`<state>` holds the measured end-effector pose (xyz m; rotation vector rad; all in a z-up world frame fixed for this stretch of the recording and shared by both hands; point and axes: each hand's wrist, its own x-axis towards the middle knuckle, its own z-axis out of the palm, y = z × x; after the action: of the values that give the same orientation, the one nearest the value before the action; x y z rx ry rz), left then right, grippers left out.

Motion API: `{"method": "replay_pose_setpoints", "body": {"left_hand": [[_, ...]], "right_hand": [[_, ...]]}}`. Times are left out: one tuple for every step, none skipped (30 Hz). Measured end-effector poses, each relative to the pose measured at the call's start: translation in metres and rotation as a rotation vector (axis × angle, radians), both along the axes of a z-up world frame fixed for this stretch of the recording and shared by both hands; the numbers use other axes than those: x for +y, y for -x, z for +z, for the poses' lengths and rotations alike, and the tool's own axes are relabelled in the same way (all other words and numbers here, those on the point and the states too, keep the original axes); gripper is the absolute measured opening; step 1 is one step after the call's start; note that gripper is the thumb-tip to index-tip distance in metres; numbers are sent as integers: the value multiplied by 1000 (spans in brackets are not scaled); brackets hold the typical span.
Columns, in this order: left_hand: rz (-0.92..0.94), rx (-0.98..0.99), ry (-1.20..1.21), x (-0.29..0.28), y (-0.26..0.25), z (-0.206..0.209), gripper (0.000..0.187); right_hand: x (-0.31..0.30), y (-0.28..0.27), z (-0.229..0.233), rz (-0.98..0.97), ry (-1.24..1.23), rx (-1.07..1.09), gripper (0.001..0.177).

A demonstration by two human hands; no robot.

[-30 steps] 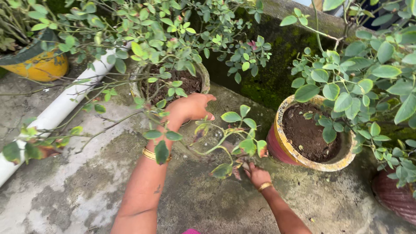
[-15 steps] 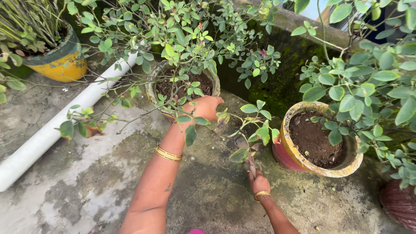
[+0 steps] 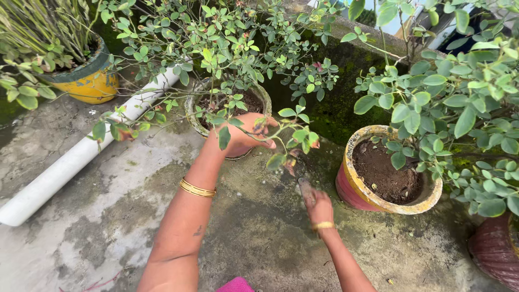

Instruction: The person prunes rose bushes by hand and with a hand trowel, removing dead leaves and small stems from several potted plants on a balcony.

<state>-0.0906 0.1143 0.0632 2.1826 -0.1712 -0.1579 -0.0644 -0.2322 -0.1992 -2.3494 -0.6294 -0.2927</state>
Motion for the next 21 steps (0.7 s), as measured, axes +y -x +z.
{"method": "replay_pose_setpoints", "body": {"left_hand": [[-30,-4,-33,0,1,4,65],[-14,-15,-111,0,7,5,63],[-1,-33,-190,3,10,6,61],[13,-51,-269,4,13,6,59],[55,15,-276,2,16,4,60],[98,79,-284,-4,19,1,61],[142,155,-289,-7,25,-3,63],[95,121,-338,-6,29,-3,66],[44,87,-390,-5,32,0,69],[-6,53,-442,-4,37,4,72],[1,90,-471,-3,40,9,69],[8,126,-501,-2,43,13,65],[12,165,-528,-1,45,15,62],[-71,20,-578,2,45,17,51],[-152,-125,-623,5,45,21,43],[-234,-271,-667,8,47,24,40],[-131,-138,-607,7,51,29,41],[-29,-7,-545,4,58,34,49],[70,123,-480,0,62,41,60],[-9,51,-396,-1,64,50,57],[-88,-22,-310,-2,64,56,55]], "right_hand": [[15,3,30,-4,-89,44,31],[31,6,63,-15,-190,130,32],[45,13,96,-27,-292,209,33],[53,28,126,90,-482,233,34],[63,39,156,219,-667,251,36],[71,49,185,351,-851,270,38],[78,63,210,444,-940,352,39],[83,74,234,537,-1029,435,41],[88,85,255,628,-1120,519,44],[91,95,274,722,-1166,582,45],[94,103,291,819,-1212,641,47],[97,109,304,917,-1255,700,49],[101,113,313,889,-1285,734,46],[104,114,318,860,-1314,768,44],[106,115,320,832,-1338,805,42],[109,114,319,782,-1338,786,36],[111,114,317,730,-1340,763,30],[114,114,314,678,-1341,739,24],[115,114,310,628,-1325,719,21],[117,115,305,578,-1309,698,19],[118,114,301,527,-1292,677,16]]}}
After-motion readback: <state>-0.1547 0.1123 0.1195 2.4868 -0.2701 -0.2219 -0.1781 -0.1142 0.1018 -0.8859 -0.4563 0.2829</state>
